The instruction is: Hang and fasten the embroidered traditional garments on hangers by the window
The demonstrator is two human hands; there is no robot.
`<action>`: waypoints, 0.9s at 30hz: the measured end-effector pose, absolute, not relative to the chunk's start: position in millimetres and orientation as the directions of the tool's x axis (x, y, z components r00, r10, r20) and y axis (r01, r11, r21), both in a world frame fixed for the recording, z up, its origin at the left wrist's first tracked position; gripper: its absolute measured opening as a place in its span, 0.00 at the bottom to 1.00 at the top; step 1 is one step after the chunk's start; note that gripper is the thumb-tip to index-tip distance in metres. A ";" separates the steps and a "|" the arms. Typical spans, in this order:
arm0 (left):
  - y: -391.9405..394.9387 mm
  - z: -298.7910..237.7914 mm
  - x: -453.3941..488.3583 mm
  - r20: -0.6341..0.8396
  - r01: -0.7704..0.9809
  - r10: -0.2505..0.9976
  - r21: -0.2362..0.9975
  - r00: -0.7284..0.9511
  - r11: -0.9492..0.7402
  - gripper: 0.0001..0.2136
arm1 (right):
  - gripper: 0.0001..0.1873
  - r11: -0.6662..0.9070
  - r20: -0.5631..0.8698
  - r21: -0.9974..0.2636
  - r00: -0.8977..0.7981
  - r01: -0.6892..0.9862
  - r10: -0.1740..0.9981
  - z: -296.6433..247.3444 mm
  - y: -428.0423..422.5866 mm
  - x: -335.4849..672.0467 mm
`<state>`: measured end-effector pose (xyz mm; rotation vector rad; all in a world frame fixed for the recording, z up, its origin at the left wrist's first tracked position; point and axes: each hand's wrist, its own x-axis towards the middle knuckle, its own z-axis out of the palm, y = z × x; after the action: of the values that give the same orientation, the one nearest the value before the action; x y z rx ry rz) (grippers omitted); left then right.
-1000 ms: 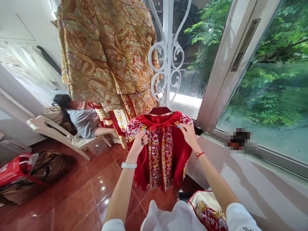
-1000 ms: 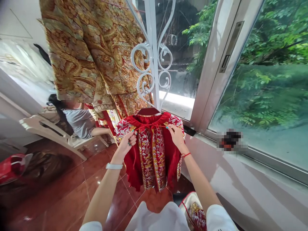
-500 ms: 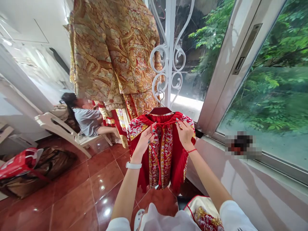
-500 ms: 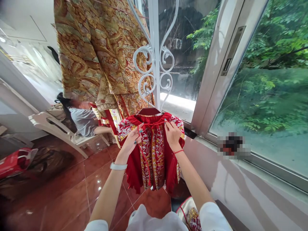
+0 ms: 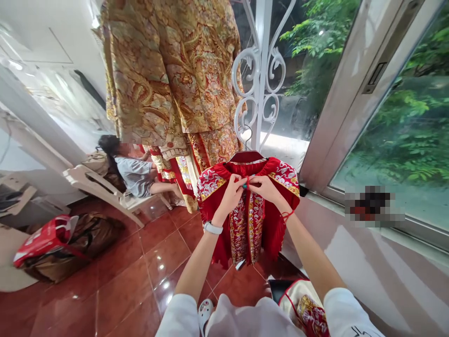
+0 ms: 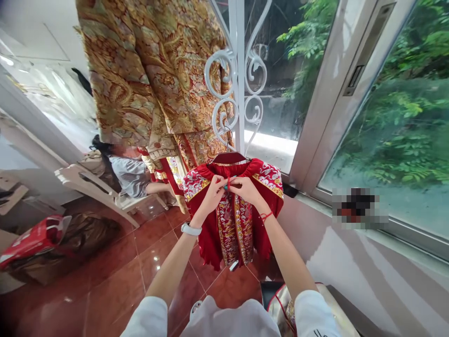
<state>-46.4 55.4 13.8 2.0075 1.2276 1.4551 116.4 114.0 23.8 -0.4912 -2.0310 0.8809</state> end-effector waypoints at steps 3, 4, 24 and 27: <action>57.6 20.0 -51.9 0.606 0.456 0.788 0.672 0.115 -0.583 0.13 | 0.13 0.714 0.566 -0.696 -0.555 0.075 0.610 22.0 114.2 119.7; 58.9 22.5 -53.1 0.613 0.462 0.781 0.663 0.117 -0.589 0.11 | 0.13 0.723 0.570 -0.684 -0.546 0.098 0.614 21.3 114.7 120.1; 59.5 15.0 -74.6 0.465 0.141 0.883 0.881 -0.072 -0.452 0.04 | 0.24 0.398 0.407 -0.913 -0.234 -0.084 0.883 -9.2 111.0 144.5; 53.0 16.2 -75.9 0.342 0.018 0.940 0.939 0.004 -0.342 0.06 | 0.26 0.460 0.430 -0.883 -0.238 0.088 0.871 -2.8 105.4 149.2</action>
<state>-75.9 53.0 16.2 1.4770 1.0361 1.4523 149.2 105.4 -2.8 -0.8411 -1.6534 0.9266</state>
